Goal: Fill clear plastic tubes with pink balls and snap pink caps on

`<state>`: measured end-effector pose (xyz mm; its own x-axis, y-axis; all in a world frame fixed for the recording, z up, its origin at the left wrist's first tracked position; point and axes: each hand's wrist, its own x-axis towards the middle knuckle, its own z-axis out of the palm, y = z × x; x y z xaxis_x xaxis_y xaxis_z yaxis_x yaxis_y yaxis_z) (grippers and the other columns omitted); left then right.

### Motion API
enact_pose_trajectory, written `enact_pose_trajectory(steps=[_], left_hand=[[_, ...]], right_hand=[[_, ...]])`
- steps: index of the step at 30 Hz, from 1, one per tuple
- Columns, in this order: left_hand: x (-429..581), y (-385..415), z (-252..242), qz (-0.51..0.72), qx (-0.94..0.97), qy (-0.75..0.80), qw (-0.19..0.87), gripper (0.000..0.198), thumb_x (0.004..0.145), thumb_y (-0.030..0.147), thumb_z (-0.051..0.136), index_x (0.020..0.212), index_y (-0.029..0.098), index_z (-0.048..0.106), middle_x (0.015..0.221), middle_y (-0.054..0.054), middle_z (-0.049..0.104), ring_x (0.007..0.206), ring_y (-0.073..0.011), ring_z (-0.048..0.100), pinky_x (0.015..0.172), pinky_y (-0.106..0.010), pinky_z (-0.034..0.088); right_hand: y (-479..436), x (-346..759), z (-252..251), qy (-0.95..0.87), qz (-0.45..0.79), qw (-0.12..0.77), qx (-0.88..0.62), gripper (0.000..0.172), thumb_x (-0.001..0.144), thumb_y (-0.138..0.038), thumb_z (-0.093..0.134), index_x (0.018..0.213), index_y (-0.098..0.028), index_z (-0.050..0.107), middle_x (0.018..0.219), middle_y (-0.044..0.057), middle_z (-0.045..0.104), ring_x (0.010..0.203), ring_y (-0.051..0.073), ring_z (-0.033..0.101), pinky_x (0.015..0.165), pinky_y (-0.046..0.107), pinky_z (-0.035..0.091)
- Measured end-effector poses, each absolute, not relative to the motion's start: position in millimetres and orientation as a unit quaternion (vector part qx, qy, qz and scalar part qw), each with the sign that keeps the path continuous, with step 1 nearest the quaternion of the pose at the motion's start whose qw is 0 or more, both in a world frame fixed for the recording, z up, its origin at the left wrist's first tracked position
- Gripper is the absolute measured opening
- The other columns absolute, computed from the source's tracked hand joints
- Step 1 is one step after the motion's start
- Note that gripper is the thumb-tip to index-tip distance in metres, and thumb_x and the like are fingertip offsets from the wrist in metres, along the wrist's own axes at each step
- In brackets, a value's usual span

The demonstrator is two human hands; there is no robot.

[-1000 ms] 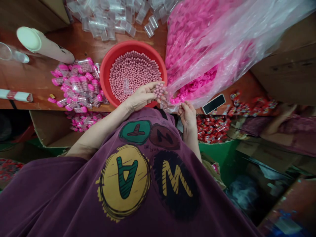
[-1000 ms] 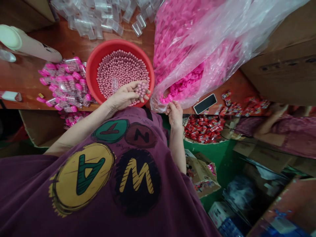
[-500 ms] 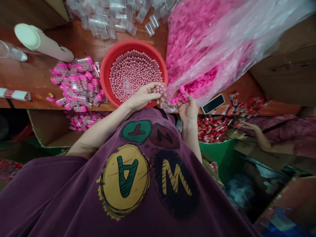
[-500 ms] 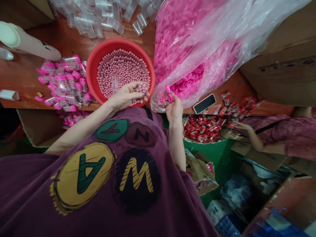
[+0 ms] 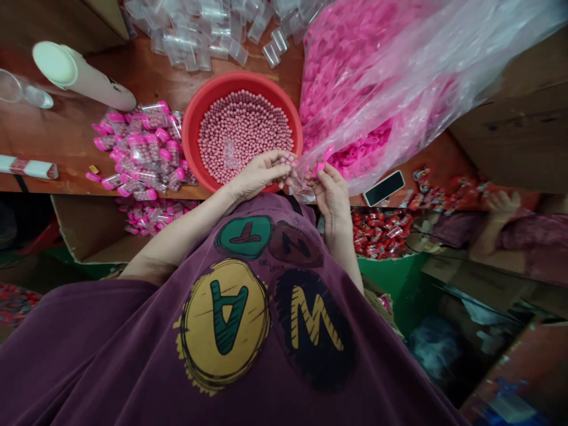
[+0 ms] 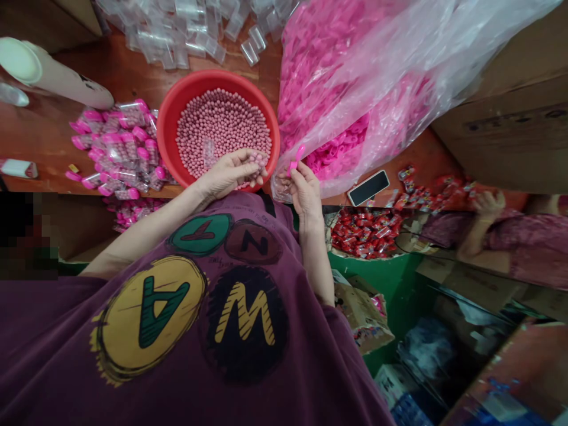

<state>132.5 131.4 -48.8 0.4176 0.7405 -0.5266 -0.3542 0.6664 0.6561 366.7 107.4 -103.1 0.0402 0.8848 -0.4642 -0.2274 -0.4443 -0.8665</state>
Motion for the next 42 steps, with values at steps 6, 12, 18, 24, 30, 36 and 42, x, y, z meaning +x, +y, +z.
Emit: enact_pose_trajectory(steps=[6, 12, 18, 24, 30, 36, 42], left_hand=[[136, 131, -55, 0.331, 0.196, 0.451, 0.806, 0.028, 0.095, 0.016, 0.073, 0.123, 0.016, 0.073, 0.105, -0.004, 0.078, 0.082, -0.0114, 0.076, 0.078, -0.025, 0.059], [137, 133, -61, 0.324, 0.199, 0.456, 0.805, 0.036, 0.099, 0.021, 0.062, 0.131, 0.013, 0.077, 0.099, -0.007, 0.079, 0.082, -0.0156, 0.075, 0.076, -0.027, 0.06], [131, 128, -66, 0.3, 0.214, 0.487, 0.792, 0.035, 0.105, 0.039, 0.061, 0.12, 0.015, 0.081, 0.089, -0.008, 0.077, 0.065, -0.0135, 0.065, 0.061, -0.025, 0.051], [129, 128, -77, 0.285, 0.203, 0.505, 0.789, 0.028, 0.102, 0.04, 0.066, 0.108, 0.017, 0.081, 0.083, -0.009, 0.074, 0.07, -0.0171, 0.067, 0.064, -0.028, 0.052], [126, 132, -74, 0.287, 0.193, 0.538, 0.769, 0.025, 0.101, 0.034, 0.064, 0.104, 0.017, 0.082, 0.084, -0.009, 0.076, 0.078, -0.0195, 0.073, 0.069, -0.03, 0.057], [124, 131, -77, 0.291, 0.177, 0.554, 0.76, 0.024, 0.098, 0.032, 0.065, 0.109, 0.019, 0.082, 0.087, -0.006, 0.077, 0.078, -0.0184, 0.073, 0.068, -0.028, 0.057], [119, 136, -85, 0.321, 0.157, 0.555, 0.752, 0.037, 0.099, 0.035, 0.064, 0.127, 0.016, 0.077, 0.086, -0.008, 0.076, 0.079, -0.0215, 0.075, 0.071, -0.032, 0.061]], right_hand=[[124, 348, -73, -0.392, 0.585, 0.436, -0.56, 0.055, 0.088, -0.075, 0.089, 0.122, -0.034, 0.079, 0.104, 0.0, 0.082, 0.107, 0.025, 0.082, 0.089, 0.046, 0.075], [129, 333, -73, -0.454, 0.552, 0.412, -0.565, 0.054, 0.097, -0.073, 0.08, 0.131, -0.031, 0.077, 0.114, 0.002, 0.081, 0.118, 0.026, 0.079, 0.103, 0.052, 0.073], [133, 318, -73, -0.472, 0.532, 0.396, -0.58, 0.055, 0.104, -0.074, 0.07, 0.135, -0.029, 0.073, 0.129, 0.006, 0.08, 0.124, 0.027, 0.077, 0.112, 0.054, 0.069], [137, 303, -68, -0.523, 0.52, 0.394, -0.548, 0.062, 0.099, -0.086, 0.064, 0.129, -0.033, 0.074, 0.119, 0.003, 0.08, 0.103, 0.022, 0.079, 0.106, 0.047, 0.071], [135, 297, -67, -0.507, 0.542, 0.375, -0.555, 0.052, 0.097, -0.085, 0.068, 0.127, -0.042, 0.074, 0.125, 0.001, 0.077, 0.112, 0.024, 0.077, 0.112, 0.052, 0.068], [139, 300, -77, -0.533, 0.523, 0.385, -0.542, 0.061, 0.101, -0.086, 0.063, 0.128, -0.032, 0.074, 0.124, 0.005, 0.076, 0.116, 0.025, 0.075, 0.112, 0.049, 0.066], [142, 300, -92, -0.506, 0.524, 0.382, -0.568, 0.056, 0.097, -0.077, 0.073, 0.128, -0.031, 0.073, 0.119, 0.004, 0.075, 0.113, 0.025, 0.071, 0.11, 0.052, 0.065]])
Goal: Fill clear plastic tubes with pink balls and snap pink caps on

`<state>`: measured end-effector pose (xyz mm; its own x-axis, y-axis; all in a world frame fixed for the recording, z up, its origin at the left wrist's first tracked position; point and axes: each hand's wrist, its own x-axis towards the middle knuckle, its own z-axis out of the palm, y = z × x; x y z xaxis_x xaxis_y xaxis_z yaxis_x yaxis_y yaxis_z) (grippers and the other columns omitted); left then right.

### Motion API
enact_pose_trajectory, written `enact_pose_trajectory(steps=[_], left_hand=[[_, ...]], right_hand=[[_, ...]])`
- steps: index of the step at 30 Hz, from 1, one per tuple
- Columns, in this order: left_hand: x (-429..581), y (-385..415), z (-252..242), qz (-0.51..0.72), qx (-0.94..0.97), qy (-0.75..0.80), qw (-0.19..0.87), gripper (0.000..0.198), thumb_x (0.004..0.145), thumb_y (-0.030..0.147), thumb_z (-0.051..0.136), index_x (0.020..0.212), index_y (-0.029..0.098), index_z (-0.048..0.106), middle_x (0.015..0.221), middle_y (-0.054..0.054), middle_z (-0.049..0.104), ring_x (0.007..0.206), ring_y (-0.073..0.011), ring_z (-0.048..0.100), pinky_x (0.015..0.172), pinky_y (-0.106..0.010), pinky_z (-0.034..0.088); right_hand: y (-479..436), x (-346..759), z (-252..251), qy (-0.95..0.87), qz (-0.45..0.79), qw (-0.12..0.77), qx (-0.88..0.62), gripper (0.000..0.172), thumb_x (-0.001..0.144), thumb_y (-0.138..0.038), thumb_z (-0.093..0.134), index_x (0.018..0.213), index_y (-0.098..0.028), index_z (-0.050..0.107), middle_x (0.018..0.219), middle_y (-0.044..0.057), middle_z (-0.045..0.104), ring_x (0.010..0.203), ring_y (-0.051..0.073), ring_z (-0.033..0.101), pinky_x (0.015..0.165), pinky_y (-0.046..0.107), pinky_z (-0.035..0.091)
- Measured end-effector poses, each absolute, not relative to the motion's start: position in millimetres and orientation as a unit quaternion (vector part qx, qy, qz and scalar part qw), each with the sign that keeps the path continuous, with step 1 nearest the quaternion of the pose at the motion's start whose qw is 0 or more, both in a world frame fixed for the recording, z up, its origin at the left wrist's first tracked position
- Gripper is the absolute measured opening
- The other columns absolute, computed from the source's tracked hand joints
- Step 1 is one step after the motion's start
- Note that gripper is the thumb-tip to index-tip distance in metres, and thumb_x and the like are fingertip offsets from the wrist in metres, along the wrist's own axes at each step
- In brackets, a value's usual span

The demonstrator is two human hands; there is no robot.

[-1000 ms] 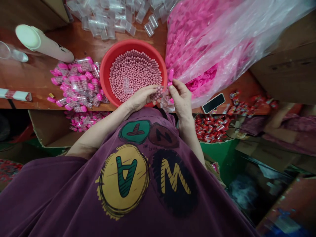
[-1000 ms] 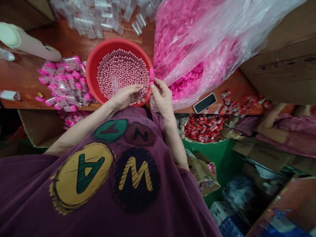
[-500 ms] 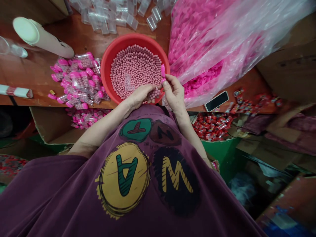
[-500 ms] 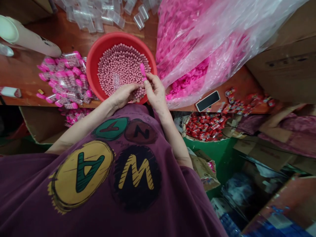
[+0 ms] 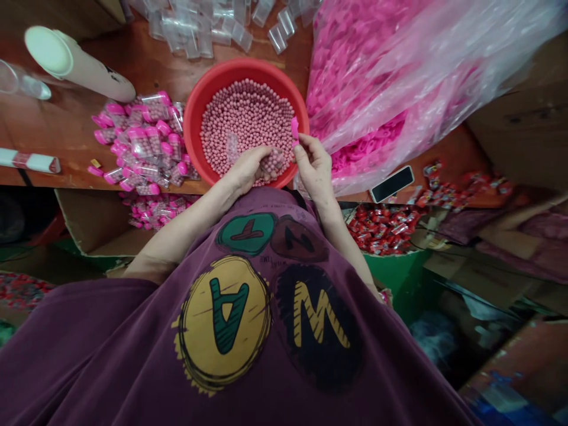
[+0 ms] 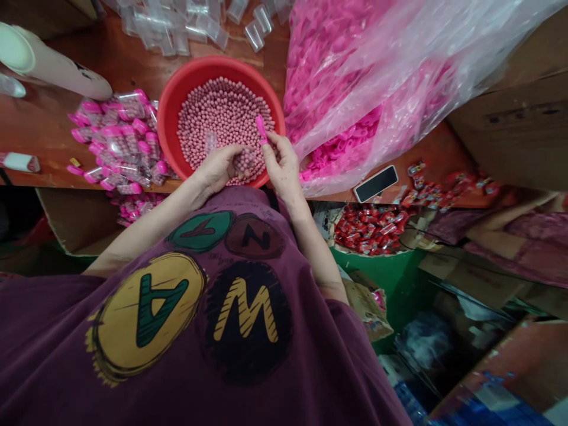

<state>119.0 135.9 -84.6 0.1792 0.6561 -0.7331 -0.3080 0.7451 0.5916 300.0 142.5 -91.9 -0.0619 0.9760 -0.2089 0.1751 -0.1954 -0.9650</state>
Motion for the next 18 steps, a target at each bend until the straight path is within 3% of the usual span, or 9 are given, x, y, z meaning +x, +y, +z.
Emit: enact_pose_trajectory(steps=[4, 10, 14, 18], left_hand=[[115, 139, -78, 0.319, 0.153, 0.524, 0.775, 0.046, 0.098, 0.038, 0.063, 0.138, 0.017, 0.071, 0.094, -0.009, 0.08, 0.09, -0.0247, 0.079, 0.072, -0.032, 0.062], [114, 136, -67, 0.344, 0.151, 0.483, 0.791, 0.073, 0.078, 0.013, 0.062, 0.15, 0.017, 0.064, 0.116, -0.008, 0.08, 0.094, -0.0149, 0.079, 0.082, -0.025, 0.064], [116, 132, -66, 0.349, 0.167, 0.474, 0.791, 0.085, 0.071, 0.005, 0.068, 0.155, 0.017, 0.06, 0.128, -0.009, 0.078, 0.101, -0.0144, 0.078, 0.089, -0.026, 0.063], [118, 129, -66, 0.351, 0.175, 0.464, 0.794, 0.085, 0.073, 0.004, 0.073, 0.155, 0.017, 0.06, 0.121, -0.008, 0.08, 0.099, -0.015, 0.079, 0.091, -0.027, 0.063]], right_hand=[[142, 299, -100, -0.474, 0.528, 0.398, -0.582, 0.059, 0.093, -0.079, 0.077, 0.129, -0.033, 0.068, 0.12, 0.004, 0.074, 0.114, 0.024, 0.071, 0.103, 0.047, 0.067], [141, 304, -104, -0.429, 0.54, 0.417, -0.591, 0.059, 0.092, -0.083, 0.078, 0.121, -0.033, 0.067, 0.105, 0.002, 0.072, 0.095, 0.021, 0.073, 0.094, 0.044, 0.07], [137, 304, -98, -0.421, 0.556, 0.399, -0.595, 0.059, 0.094, -0.084, 0.074, 0.121, -0.033, 0.066, 0.111, 0.004, 0.072, 0.109, 0.024, 0.073, 0.096, 0.044, 0.07], [135, 303, -96, -0.418, 0.564, 0.394, -0.594, 0.061, 0.092, -0.086, 0.074, 0.12, -0.032, 0.066, 0.112, 0.005, 0.073, 0.109, 0.024, 0.073, 0.094, 0.043, 0.069]])
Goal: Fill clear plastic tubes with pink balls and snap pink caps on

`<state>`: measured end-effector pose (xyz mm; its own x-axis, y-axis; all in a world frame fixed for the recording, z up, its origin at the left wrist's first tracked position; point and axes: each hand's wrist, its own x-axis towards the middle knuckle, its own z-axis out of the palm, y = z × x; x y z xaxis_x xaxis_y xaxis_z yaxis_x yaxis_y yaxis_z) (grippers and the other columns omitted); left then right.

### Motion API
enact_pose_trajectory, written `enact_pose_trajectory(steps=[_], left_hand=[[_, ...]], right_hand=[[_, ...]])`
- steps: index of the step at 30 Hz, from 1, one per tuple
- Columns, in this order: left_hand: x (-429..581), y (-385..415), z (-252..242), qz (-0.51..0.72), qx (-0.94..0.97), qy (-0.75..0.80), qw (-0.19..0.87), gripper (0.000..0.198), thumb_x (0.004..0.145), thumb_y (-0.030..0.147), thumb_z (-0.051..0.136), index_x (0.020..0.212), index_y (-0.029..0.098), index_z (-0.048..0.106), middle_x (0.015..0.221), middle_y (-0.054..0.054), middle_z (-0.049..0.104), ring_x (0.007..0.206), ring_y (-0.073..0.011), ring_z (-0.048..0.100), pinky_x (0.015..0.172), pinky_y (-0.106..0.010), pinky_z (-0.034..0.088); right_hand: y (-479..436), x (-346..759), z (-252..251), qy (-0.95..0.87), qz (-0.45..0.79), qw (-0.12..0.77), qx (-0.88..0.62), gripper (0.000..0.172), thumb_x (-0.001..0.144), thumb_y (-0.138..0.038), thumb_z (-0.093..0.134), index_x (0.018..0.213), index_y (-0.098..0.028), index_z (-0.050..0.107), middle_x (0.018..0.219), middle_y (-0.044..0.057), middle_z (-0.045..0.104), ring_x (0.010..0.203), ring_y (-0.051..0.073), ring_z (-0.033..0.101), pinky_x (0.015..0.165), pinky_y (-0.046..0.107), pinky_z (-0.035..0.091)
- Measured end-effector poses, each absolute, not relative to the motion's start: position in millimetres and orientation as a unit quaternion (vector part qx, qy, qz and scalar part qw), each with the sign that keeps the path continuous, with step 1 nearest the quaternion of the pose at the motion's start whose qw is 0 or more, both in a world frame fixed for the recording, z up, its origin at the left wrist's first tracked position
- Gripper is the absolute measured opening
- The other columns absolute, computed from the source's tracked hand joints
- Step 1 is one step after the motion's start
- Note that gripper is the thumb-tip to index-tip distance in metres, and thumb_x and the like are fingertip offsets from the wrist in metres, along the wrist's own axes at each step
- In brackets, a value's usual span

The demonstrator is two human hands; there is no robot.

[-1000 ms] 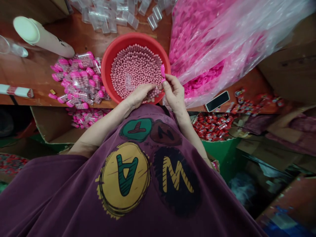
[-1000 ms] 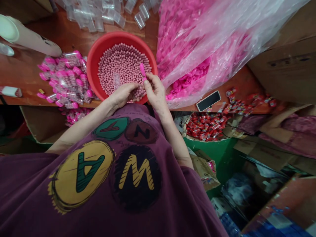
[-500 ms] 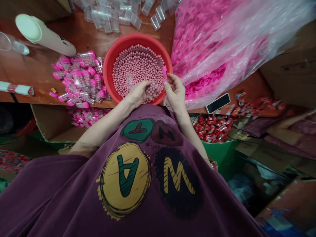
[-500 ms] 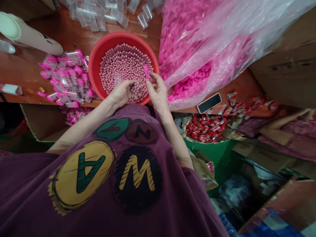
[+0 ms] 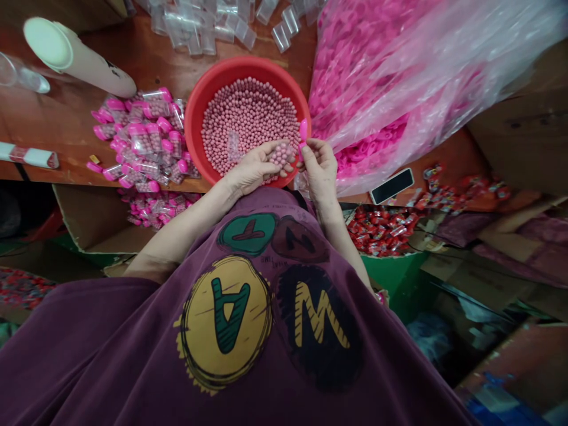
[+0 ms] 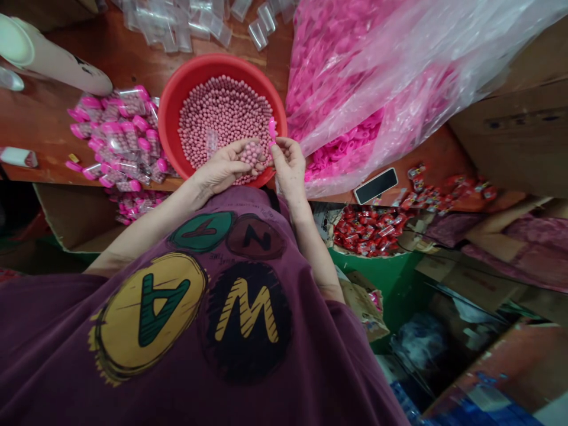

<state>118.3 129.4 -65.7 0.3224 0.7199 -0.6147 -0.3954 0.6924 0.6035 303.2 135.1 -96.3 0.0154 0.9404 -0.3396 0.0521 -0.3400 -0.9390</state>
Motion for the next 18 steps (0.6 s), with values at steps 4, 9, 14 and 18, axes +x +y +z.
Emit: enact_pose_trajectory(steps=[4, 9, 14, 18], left_hand=[[119, 130, -63, 0.347, 0.164, 0.459, 0.801, 0.077, 0.077, 0.004, 0.07, 0.152, 0.017, 0.063, 0.12, -0.009, 0.082, 0.098, -0.0155, 0.08, 0.092, -0.029, 0.064], [119, 130, -60, 0.335, 0.162, 0.461, 0.805, 0.073, 0.08, 0.007, 0.07, 0.153, 0.017, 0.064, 0.118, -0.009, 0.083, 0.096, -0.016, 0.081, 0.092, -0.03, 0.065], [119, 127, -60, 0.324, 0.183, 0.477, 0.796, 0.074, 0.081, 0.007, 0.073, 0.153, 0.016, 0.063, 0.118, -0.009, 0.081, 0.094, -0.0149, 0.08, 0.089, -0.029, 0.064], [120, 127, -61, 0.331, 0.171, 0.473, 0.799, 0.064, 0.083, 0.007, 0.069, 0.147, 0.013, 0.066, 0.115, -0.01, 0.083, 0.088, -0.0134, 0.079, 0.085, -0.027, 0.064]], right_hand=[[135, 303, -97, -0.406, 0.562, 0.405, -0.596, 0.061, 0.091, -0.087, 0.075, 0.119, -0.033, 0.067, 0.11, 0.004, 0.073, 0.106, 0.024, 0.075, 0.093, 0.043, 0.07], [135, 301, -93, -0.407, 0.572, 0.398, -0.59, 0.062, 0.091, -0.087, 0.074, 0.119, -0.033, 0.066, 0.11, 0.004, 0.073, 0.107, 0.024, 0.075, 0.091, 0.043, 0.07], [132, 305, -105, -0.409, 0.569, 0.403, -0.589, 0.063, 0.093, -0.088, 0.072, 0.122, -0.032, 0.065, 0.106, 0.003, 0.073, 0.102, 0.022, 0.074, 0.089, 0.042, 0.069], [130, 309, -112, -0.405, 0.563, 0.407, -0.594, 0.063, 0.092, -0.086, 0.076, 0.122, -0.032, 0.066, 0.1, 0.0, 0.073, 0.086, 0.017, 0.07, 0.085, 0.039, 0.068]])
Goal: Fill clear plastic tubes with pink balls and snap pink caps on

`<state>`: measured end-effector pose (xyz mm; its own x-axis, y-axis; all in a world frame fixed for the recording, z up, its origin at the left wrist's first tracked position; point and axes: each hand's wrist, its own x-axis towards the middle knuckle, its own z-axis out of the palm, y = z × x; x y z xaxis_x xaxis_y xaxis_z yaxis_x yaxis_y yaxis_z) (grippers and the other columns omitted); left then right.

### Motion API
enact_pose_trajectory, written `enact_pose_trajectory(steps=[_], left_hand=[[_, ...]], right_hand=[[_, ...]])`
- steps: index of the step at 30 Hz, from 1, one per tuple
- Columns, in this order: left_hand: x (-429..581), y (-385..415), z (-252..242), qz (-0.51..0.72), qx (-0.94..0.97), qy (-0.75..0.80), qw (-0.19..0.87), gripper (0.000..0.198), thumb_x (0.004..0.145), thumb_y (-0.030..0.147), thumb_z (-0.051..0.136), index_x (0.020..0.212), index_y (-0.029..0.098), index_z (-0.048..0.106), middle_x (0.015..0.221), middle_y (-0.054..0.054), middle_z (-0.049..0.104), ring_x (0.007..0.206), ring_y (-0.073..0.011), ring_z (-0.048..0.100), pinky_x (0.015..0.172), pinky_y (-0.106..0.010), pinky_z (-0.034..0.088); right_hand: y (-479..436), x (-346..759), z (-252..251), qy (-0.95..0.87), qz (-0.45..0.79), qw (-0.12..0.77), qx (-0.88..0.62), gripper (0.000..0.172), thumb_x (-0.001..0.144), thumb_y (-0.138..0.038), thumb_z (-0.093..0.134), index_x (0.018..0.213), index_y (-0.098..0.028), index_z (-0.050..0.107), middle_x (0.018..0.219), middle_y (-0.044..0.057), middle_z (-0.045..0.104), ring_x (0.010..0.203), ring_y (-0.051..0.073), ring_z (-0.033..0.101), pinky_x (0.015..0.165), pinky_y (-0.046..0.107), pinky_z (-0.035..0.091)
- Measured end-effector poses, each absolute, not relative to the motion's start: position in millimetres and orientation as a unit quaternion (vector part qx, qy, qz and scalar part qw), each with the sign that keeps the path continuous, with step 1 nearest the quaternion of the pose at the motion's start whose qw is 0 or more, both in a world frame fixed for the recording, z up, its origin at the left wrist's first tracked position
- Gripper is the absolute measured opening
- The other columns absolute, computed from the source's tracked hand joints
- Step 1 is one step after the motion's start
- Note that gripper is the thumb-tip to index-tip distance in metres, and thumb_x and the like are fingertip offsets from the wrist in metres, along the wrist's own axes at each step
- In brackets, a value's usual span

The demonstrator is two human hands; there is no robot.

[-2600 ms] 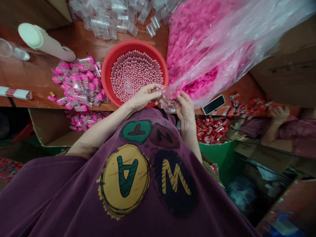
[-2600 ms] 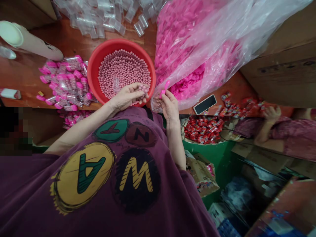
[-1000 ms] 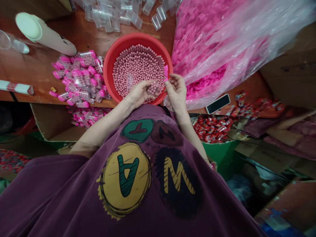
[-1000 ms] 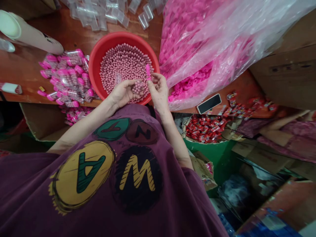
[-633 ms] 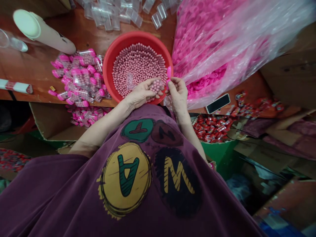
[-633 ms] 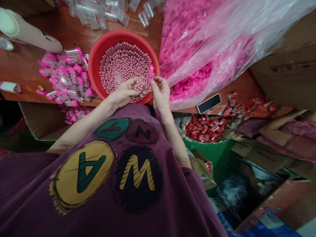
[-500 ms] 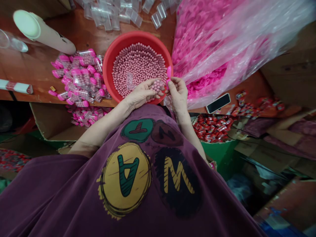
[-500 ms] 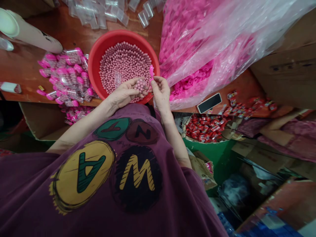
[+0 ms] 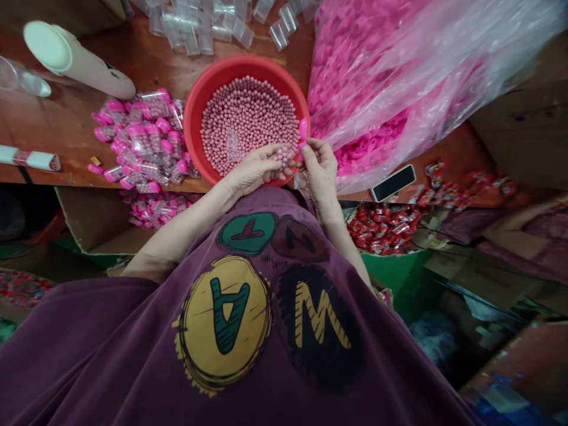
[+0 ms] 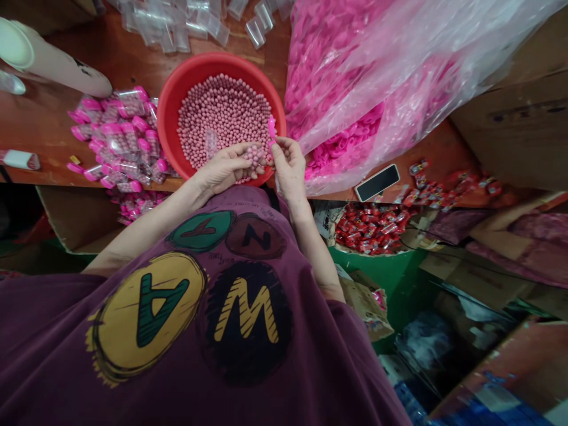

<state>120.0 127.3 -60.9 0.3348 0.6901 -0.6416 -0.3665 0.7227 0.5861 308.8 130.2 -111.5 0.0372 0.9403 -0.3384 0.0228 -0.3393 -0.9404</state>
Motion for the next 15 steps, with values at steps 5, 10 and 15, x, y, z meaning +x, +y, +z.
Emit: enact_pose_trajectory(steps=[5, 10, 15], left_hand=[[120, 129, -60, 0.321, 0.161, 0.482, 0.799, 0.059, 0.089, 0.011, 0.068, 0.148, 0.015, 0.068, 0.113, -0.009, 0.085, 0.087, -0.0142, 0.081, 0.083, -0.027, 0.065], [121, 128, -57, 0.315, 0.161, 0.497, 0.793, 0.05, 0.096, 0.022, 0.079, 0.145, 0.016, 0.07, 0.108, -0.009, 0.086, 0.087, -0.0155, 0.081, 0.081, -0.027, 0.063], [120, 127, -61, 0.319, 0.163, 0.492, 0.793, 0.047, 0.095, 0.027, 0.086, 0.139, 0.016, 0.072, 0.106, -0.008, 0.085, 0.083, -0.0131, 0.079, 0.078, -0.025, 0.06]], right_hand=[[130, 306, -103, -0.392, 0.564, 0.414, -0.597, 0.059, 0.091, -0.083, 0.08, 0.12, -0.032, 0.069, 0.102, 0.001, 0.074, 0.087, 0.019, 0.073, 0.086, 0.041, 0.07], [130, 303, -94, -0.398, 0.572, 0.405, -0.592, 0.055, 0.094, -0.079, 0.079, 0.12, -0.031, 0.071, 0.11, 0.003, 0.077, 0.109, 0.024, 0.078, 0.098, 0.044, 0.071], [129, 304, -88, -0.435, 0.561, 0.392, -0.585, 0.053, 0.098, -0.075, 0.077, 0.126, -0.03, 0.075, 0.117, 0.005, 0.08, 0.108, 0.023, 0.078, 0.102, 0.045, 0.071]])
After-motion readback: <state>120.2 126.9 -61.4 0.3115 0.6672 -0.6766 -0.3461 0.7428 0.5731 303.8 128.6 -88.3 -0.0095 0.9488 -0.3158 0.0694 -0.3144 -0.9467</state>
